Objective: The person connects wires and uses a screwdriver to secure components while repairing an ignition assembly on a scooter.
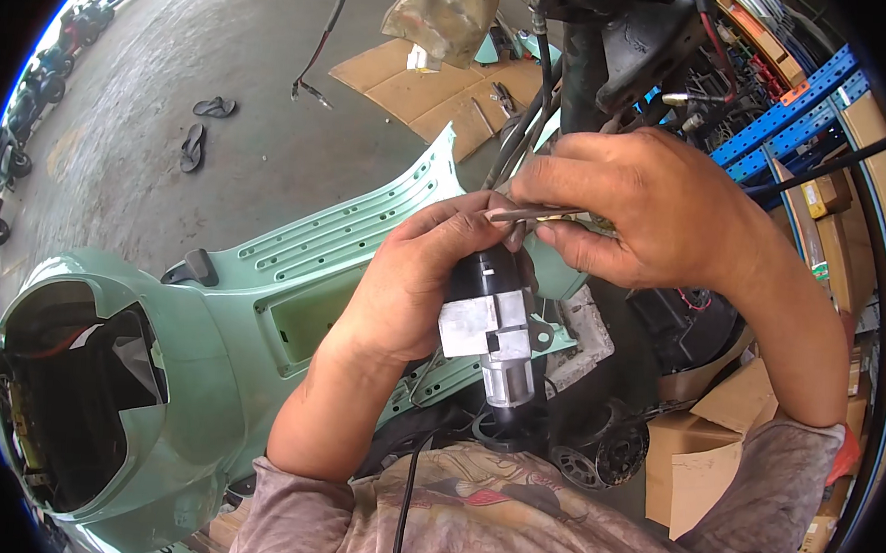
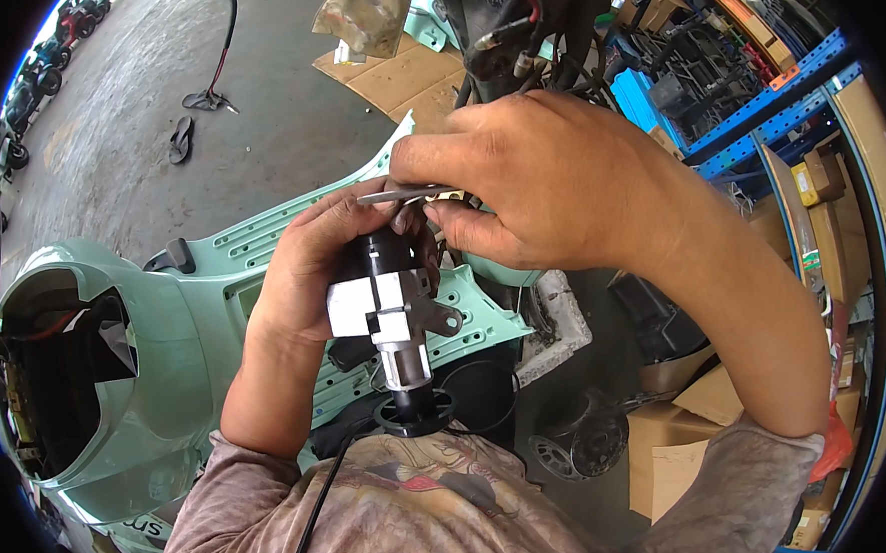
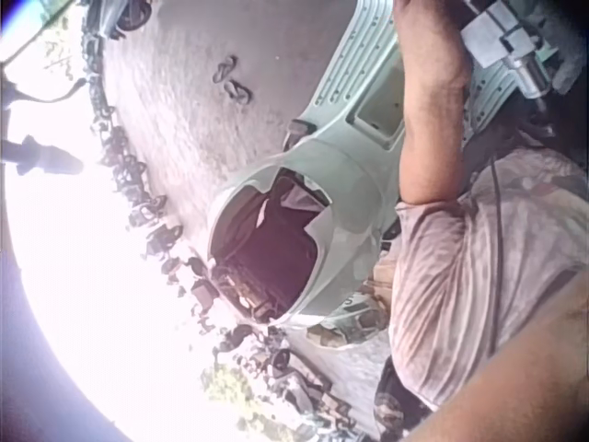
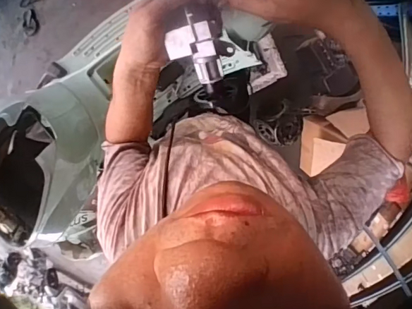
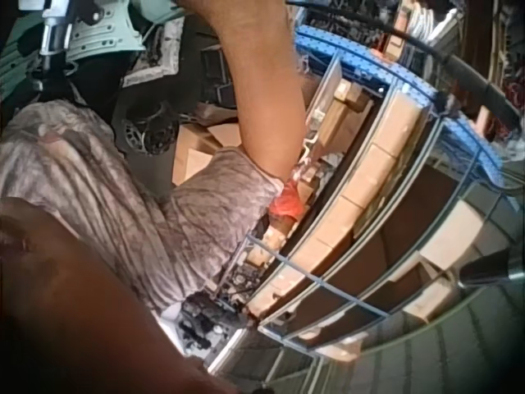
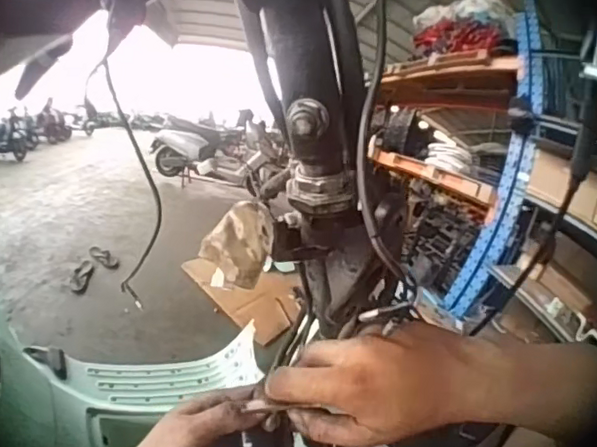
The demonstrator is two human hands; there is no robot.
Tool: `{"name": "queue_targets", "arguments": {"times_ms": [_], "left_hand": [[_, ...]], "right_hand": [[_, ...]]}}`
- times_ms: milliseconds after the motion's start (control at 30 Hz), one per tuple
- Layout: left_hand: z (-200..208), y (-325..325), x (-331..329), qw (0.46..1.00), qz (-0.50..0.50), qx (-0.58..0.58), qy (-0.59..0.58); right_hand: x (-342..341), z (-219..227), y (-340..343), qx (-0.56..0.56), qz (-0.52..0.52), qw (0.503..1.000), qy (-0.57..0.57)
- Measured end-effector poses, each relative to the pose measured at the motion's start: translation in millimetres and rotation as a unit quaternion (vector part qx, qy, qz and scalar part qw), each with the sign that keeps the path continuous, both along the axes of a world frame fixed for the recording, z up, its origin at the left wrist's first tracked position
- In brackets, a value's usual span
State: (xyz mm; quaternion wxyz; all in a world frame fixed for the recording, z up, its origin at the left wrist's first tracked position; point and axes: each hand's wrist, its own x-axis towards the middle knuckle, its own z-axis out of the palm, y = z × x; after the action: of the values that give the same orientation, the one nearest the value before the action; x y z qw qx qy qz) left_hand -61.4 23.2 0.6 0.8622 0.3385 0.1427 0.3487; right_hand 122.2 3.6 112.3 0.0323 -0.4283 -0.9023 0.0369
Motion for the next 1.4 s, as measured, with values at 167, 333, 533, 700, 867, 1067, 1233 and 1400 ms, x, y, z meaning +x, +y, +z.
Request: {"name": "queue_targets", "arguments": {"times_ms": [167,333,533,700,867,1067,1233,1400], "left_hand": [[-3,5,3,0.999,0.013,-0.031,-0.038],[8,8,-1,0.999,-0.012,0.012,0.027],[-14,16,-4,0.998,-0.007,-0.061,0.004],[-58,-32,-21,0.963,-0.03,-0.259,0.069],[-88,-88,-31,0.959,-0.145,-0.229,-0.076],[-97,-96,-28,0.981,-0.129,-0.087,-0.117],[-85,-9,3,0.987,0.035,0.06,-0.148],[-62,43,16,0.973,0.064,0.137,-0.175]], "right_hand": [[0,-1,-3,0.0,-0.001,1.0,0.019],[8,-3,6,-0.015,0.062,0.992,0.109],[1,-6,7,0.006,0.029,0.998,0.062],[3,-3,2,-0.024,0.031,0.998,0.057],[4,-1,-1,-0.047,0.031,0.997,0.054],[8,3,3,-0.064,0.08,0.993,0.065],[7,2,4,-0.063,0.071,0.995,0.039],[-4,6,-4,-0.059,0.008,0.998,-0.006]]}}
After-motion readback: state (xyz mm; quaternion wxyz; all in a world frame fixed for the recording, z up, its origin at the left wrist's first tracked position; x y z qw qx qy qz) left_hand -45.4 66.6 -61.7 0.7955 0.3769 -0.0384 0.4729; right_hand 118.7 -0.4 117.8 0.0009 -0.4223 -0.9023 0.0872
